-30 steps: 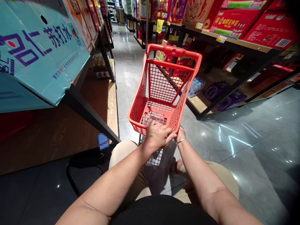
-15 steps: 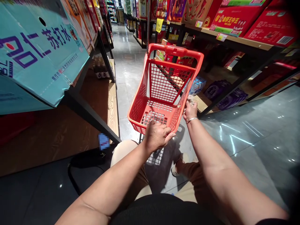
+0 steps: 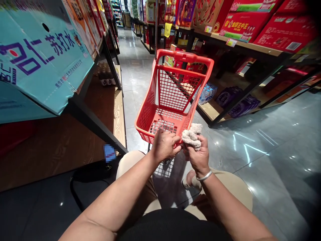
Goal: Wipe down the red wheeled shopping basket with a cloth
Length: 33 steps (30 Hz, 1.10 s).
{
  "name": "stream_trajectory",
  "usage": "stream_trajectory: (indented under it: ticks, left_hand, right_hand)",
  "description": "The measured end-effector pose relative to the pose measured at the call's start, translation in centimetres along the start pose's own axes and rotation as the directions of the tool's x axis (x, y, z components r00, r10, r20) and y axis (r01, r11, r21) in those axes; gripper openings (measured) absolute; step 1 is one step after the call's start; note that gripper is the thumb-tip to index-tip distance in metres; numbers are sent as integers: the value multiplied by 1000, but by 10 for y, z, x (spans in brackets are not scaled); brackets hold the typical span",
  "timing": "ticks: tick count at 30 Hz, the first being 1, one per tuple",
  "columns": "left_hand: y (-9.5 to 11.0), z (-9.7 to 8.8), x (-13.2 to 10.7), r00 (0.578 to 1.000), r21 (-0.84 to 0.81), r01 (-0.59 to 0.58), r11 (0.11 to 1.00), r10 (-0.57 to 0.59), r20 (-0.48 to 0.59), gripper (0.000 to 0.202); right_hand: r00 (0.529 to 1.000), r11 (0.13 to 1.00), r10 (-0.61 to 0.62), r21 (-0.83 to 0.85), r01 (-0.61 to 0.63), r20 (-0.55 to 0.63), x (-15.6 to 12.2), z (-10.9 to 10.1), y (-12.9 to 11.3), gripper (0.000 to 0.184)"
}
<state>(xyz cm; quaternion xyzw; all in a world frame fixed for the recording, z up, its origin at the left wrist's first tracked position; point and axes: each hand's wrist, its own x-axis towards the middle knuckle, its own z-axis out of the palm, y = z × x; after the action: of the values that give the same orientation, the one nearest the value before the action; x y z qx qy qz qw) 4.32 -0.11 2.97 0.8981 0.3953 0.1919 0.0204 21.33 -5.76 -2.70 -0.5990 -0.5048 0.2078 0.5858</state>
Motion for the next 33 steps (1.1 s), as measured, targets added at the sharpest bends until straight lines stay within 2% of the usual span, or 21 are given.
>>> stream_trajectory:
  ticks: [2, 4, 9, 11, 12, 14, 16, 19, 21, 22, 24, 26, 27, 29, 31, 33]
  left_hand:
    - [0, 0, 0, 1000, -14, 7, 1000, -7, -2, 26]
    - [0, -1, 0, 1000, -25, 12, 1000, -12, -8, 31]
    - [3, -4, 0, 1000, -14, 15, 1000, -15, -7, 32]
    - [3, -4, 0, 1000, -3, -2, 1000, 2, -17, 28]
    - [4, -3, 0, 999, 1, -8, 1000, 8, -31, 27]
    - [3, -1, 0, 998, 5, -4, 1000, 4, -63, 26]
    - [0, 1, 0, 996, 5, 22, 1000, -22, -82, 23]
    - [-8, 5, -1, 996, 9, 53, 999, -52, -74, 15]
    - [-13, 7, -1, 997, 10, 30, 1000, -29, -66, 12]
    - [-15, 7, -2, 998, 7, 13, 1000, -12, -68, 11]
    - [-16, 8, -2, 996, -8, -2, 1000, 2, -85, 15]
    - [-14, 6, -2, 995, -27, 13, 1000, -16, -102, 22]
    - [-12, 6, -2, 994, -37, 24, 999, -27, -106, 25]
    - [-7, 4, -2, 993, -49, 38, 998, -43, -110, 31]
    - [-3, 4, -1, 993, -43, 43, 998, -47, -110, 35]
    - [0, 4, -1, 995, -21, 40, 999, -42, -96, 38]
  right_hand:
    - [995, 986, -98, -138, 94, -20, 23, 4, -14, 33]
    - [984, 951, -174, -263, 161, -25, 57, 9, -24, 30]
    - [983, 878, -177, -459, 136, -47, 161, 17, -26, 30]
    - [973, 847, -229, -487, 212, 24, 185, 18, -25, 28]
    - [962, 832, -256, -484, 269, 95, 189, 18, -27, 27]
    - [923, 803, -283, -462, 376, 260, 175, 17, -34, 24]
    - [886, 785, -276, -445, 431, 373, 139, 14, -45, 20]
    - [860, 784, -301, -406, 469, 413, 69, 8, -58, 17]
    - [817, 779, -377, -327, 534, 436, 36, 4, -61, 17]
    - [785, 761, -425, -292, 579, 451, 27, 2, -60, 18]
    - [714, 691, -485, -279, 667, 504, 30, 1, -58, 21]
    - [666, 597, -460, -351, 721, 587, 57, 2, -58, 22]
    - [662, 551, -414, -407, 729, 625, 77, 3, -59, 20]
    - [697, 479, -290, -531, 699, 656, 123, 7, -66, 15]
    - [759, 434, -171, -644, 630, 628, 169, 14, -73, 13]
    - [812, 419, -102, -716, 559, 574, 206, 25, -78, 13]
